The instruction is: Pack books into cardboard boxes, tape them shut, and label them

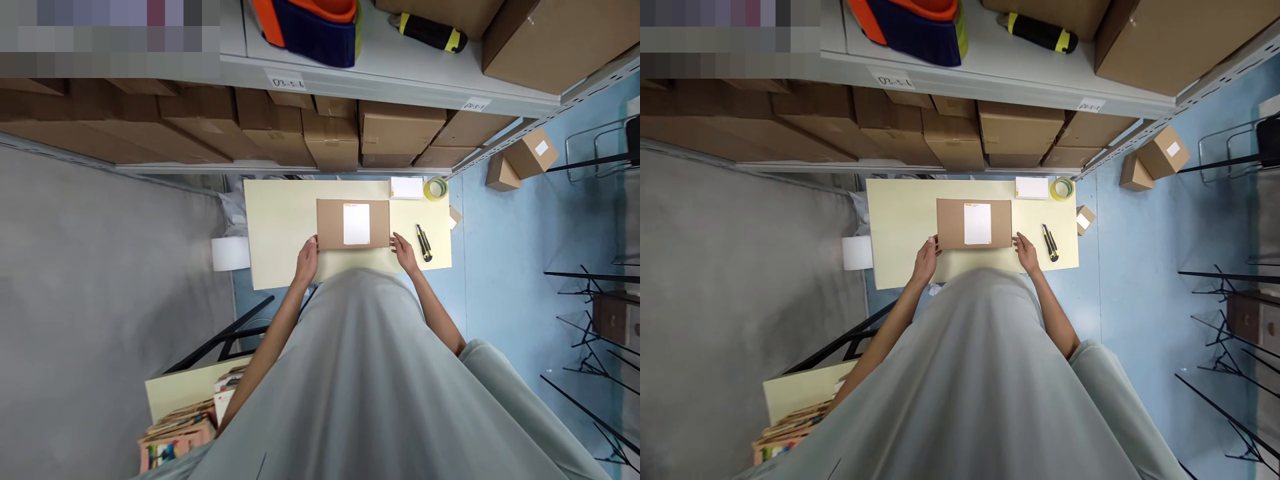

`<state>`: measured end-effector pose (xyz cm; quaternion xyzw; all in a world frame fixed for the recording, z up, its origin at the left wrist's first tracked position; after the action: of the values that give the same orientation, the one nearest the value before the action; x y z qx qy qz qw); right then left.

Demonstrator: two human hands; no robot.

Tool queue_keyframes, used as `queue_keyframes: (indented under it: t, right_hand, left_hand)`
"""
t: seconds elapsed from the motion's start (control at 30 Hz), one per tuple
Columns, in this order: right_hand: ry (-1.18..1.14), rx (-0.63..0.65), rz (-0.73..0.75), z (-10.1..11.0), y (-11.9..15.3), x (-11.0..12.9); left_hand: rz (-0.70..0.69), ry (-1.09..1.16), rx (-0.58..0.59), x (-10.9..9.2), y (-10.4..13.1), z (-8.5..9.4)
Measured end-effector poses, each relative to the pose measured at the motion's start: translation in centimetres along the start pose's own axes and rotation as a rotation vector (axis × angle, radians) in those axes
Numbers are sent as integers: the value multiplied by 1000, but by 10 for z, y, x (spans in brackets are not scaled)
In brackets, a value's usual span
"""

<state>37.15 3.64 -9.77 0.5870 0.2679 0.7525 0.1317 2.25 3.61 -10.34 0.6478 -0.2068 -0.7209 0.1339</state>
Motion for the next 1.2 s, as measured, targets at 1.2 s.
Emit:
queue_keyframes:
  t: [1.2]
  right_hand:
    - [233,-81,61,21,3,74]
  left_hand:
    - [-26,-139,-19,-46,-7,10]
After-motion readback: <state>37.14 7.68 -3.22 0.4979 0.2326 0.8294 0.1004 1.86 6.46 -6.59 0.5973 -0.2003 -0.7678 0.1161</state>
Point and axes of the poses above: each hand's wrist, its own y-axis away from the middle knuckle, its own z-axis out of the back of the hand, x = y × z, the point moved 3 cm from there along -y, towards the middle knuckle, and after that the axes turned 15 degrees about x, right-handed, at the moved point
